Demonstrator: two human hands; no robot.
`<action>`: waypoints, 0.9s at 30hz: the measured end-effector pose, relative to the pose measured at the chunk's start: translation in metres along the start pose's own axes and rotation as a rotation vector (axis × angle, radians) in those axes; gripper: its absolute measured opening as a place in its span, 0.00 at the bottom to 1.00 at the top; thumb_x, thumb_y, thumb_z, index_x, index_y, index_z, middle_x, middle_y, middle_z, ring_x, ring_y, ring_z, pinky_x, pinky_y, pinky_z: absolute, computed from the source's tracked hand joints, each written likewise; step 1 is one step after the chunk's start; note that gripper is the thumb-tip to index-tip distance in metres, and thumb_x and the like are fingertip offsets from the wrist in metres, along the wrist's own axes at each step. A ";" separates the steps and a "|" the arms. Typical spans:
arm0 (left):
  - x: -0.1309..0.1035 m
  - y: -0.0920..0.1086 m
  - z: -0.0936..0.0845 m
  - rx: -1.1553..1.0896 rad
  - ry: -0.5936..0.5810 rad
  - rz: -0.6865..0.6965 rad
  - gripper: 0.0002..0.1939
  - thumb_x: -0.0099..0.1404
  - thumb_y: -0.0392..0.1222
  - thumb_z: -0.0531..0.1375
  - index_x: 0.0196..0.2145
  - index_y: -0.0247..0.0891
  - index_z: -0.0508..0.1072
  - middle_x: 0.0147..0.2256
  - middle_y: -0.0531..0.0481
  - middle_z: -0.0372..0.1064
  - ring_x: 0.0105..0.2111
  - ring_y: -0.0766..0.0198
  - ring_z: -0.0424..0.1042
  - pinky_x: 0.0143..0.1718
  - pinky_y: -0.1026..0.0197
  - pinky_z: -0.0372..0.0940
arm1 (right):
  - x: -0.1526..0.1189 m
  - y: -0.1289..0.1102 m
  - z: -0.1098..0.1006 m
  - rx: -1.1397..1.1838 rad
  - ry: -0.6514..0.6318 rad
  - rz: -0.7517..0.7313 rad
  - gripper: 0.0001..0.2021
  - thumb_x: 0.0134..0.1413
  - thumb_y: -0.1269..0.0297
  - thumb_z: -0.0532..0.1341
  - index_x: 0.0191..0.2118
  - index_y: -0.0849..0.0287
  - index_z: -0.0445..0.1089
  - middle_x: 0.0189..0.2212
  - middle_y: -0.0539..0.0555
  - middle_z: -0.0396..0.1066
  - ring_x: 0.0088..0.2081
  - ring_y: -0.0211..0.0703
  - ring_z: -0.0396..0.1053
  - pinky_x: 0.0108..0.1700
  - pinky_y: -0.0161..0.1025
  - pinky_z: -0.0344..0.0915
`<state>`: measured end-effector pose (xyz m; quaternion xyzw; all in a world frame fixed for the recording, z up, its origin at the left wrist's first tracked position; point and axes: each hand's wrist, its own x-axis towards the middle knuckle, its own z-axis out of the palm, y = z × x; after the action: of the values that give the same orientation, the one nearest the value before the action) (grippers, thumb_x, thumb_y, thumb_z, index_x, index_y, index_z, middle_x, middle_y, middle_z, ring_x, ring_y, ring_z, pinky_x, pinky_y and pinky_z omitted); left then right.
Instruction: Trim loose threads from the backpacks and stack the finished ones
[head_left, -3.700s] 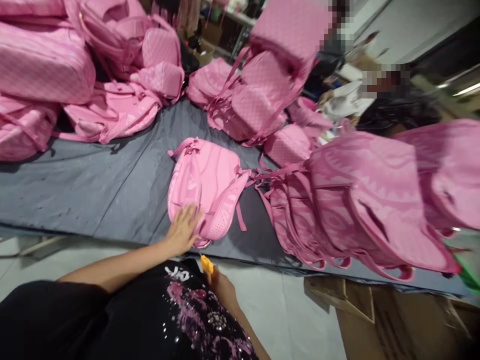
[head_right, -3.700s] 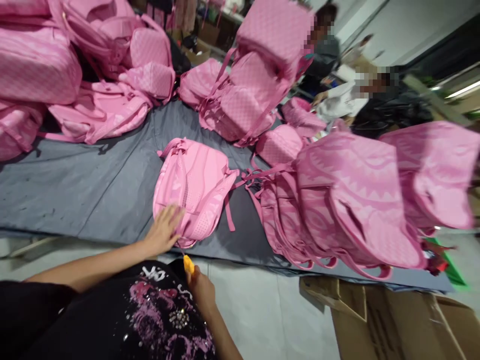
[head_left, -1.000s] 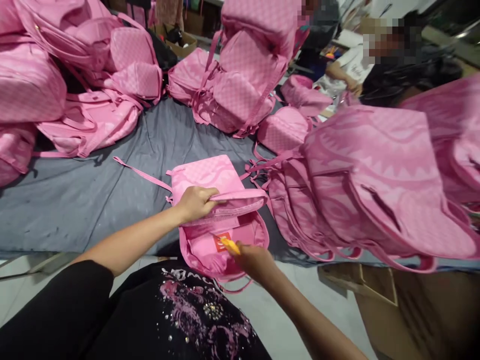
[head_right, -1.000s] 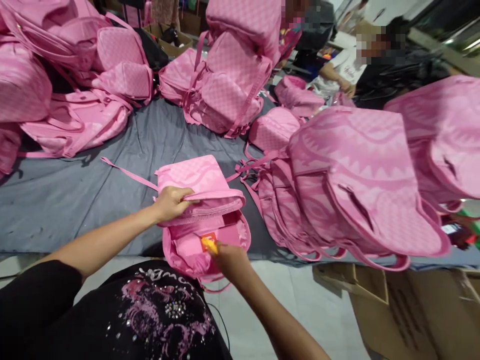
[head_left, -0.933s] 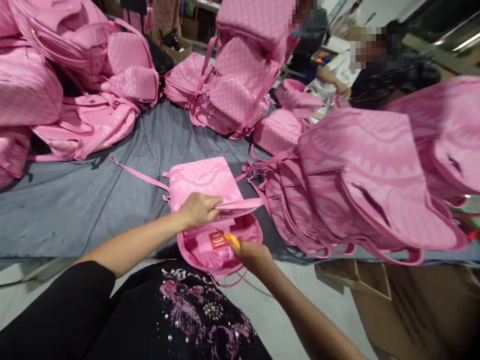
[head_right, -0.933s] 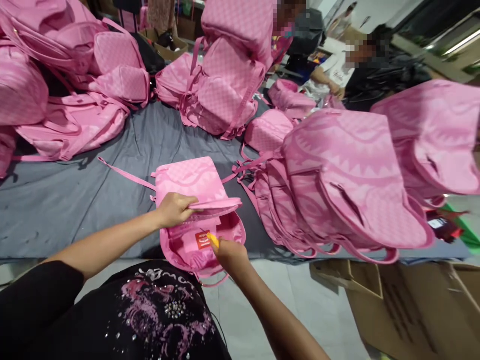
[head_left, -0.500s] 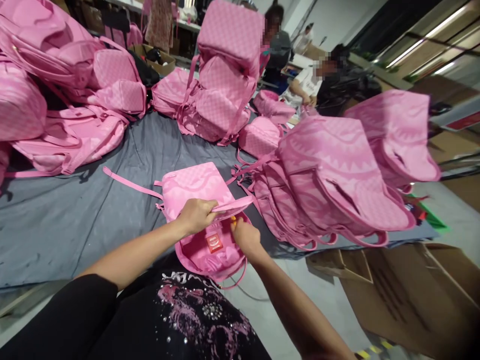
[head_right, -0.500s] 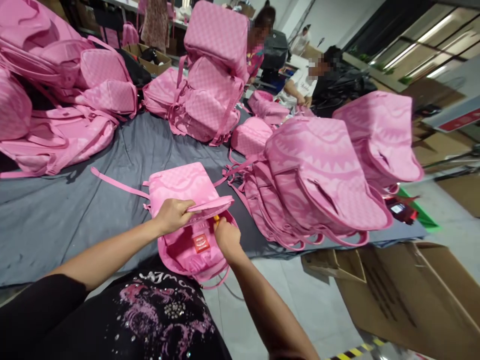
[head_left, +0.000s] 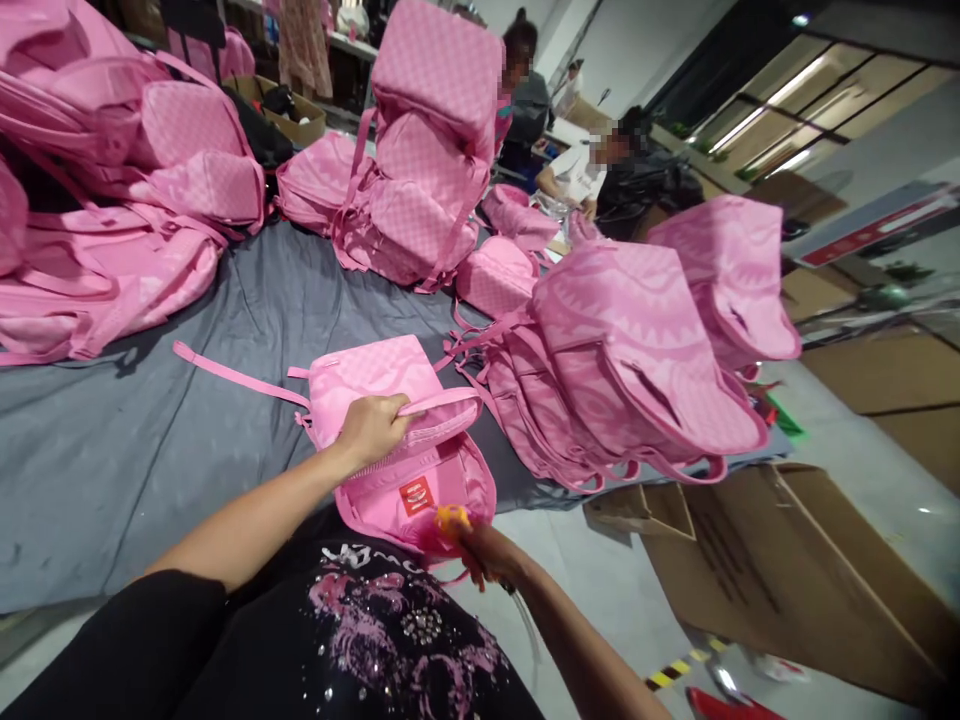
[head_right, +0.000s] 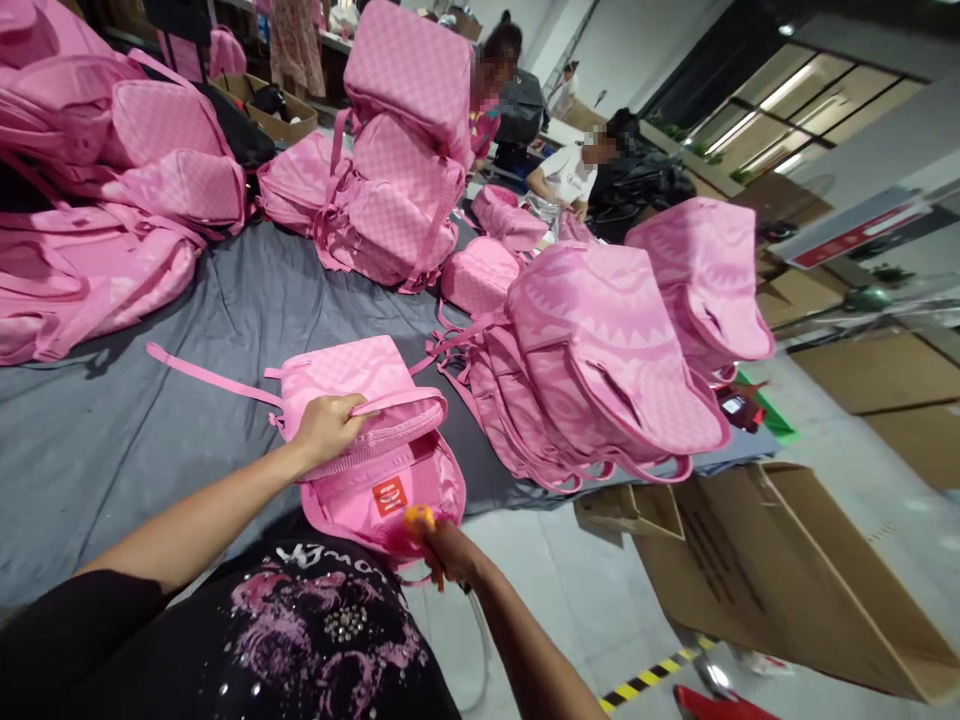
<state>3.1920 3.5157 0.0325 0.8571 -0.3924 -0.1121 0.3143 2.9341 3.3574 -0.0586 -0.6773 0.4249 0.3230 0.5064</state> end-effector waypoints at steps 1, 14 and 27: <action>0.002 0.002 0.002 -0.014 -0.010 0.018 0.14 0.68 0.45 0.53 0.36 0.41 0.78 0.31 0.48 0.78 0.33 0.57 0.75 0.30 0.61 0.53 | 0.012 -0.003 0.007 0.156 0.027 0.000 0.29 0.63 0.43 0.49 0.20 0.60 0.62 0.09 0.51 0.59 0.11 0.36 0.59 0.13 0.30 0.48; 0.024 -0.013 0.011 -0.319 0.124 0.116 0.14 0.65 0.47 0.56 0.25 0.37 0.72 0.21 0.55 0.65 0.24 0.69 0.63 0.28 0.66 0.55 | 0.062 -0.029 0.113 1.023 0.190 -0.528 0.27 0.49 0.35 0.62 0.27 0.58 0.60 0.13 0.43 0.56 0.14 0.31 0.52 0.14 0.30 0.49; 0.032 -0.007 0.007 -0.268 0.044 0.243 0.17 0.66 0.51 0.56 0.26 0.37 0.73 0.18 0.56 0.62 0.20 0.69 0.62 0.25 0.66 0.51 | 0.047 -0.032 0.104 0.922 0.046 -0.327 0.24 0.46 0.39 0.63 0.24 0.56 0.60 0.12 0.44 0.55 0.12 0.32 0.52 0.13 0.31 0.49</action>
<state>3.2140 3.4918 0.0244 0.7562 -0.4675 -0.1059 0.4454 2.9825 3.4500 -0.1156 -0.4474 0.4229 0.0023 0.7880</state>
